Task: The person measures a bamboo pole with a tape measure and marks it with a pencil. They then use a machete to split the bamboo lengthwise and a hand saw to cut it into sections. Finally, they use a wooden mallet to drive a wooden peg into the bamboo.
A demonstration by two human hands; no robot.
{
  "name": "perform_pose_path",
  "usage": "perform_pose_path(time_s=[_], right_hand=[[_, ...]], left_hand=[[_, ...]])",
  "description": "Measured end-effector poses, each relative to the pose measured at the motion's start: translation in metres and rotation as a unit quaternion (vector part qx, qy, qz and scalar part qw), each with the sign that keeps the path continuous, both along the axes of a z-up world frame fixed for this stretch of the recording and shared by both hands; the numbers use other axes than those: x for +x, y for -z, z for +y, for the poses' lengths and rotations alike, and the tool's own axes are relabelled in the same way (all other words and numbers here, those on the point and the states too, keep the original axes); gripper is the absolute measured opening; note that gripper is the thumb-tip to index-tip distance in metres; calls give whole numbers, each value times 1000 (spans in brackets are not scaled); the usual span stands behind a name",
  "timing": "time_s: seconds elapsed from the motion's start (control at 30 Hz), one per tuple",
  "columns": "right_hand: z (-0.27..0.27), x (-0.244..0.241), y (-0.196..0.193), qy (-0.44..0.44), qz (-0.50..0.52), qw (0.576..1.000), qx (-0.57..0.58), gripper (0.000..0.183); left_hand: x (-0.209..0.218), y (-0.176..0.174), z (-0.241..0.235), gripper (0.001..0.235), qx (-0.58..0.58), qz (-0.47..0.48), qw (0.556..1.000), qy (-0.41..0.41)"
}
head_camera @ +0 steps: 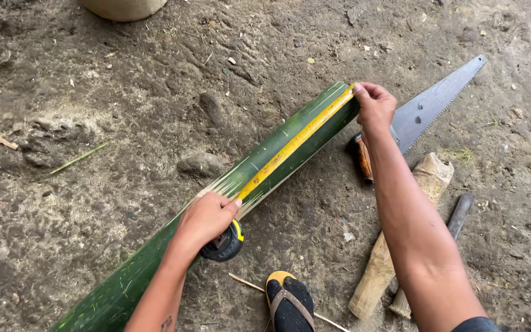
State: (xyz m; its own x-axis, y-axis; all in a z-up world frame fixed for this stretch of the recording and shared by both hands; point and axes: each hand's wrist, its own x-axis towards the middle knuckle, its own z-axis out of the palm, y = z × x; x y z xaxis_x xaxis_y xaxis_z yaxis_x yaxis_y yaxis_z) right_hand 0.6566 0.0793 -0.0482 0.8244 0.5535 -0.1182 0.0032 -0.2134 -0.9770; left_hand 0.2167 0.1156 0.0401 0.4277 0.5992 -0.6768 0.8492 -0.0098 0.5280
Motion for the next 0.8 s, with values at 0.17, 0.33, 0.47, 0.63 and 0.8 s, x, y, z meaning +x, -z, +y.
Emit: perform_pose_path(time_s=[0.17,0.33,0.47,0.63,0.8], right_hand=[[2,-4,2,-19,-13,1000,-21,17],[-5,-17,-21,-32,-273,961,15,22],[-16,-52,-42,-175,119,972,101,33],[-12,-90,-44,-346,331,863,159,41],[-7,-99,-47,-373,265,876,154,16]], left_hand=[[16,-23,6,51,-3,57,998,6],[45,-32,11,45,20,66,997,17],[44,-31,-4,39,54,63,996,-31],[46,-25,-12,46,87,104,991,-19],[48,-30,0,49,88,128,988,-17]])
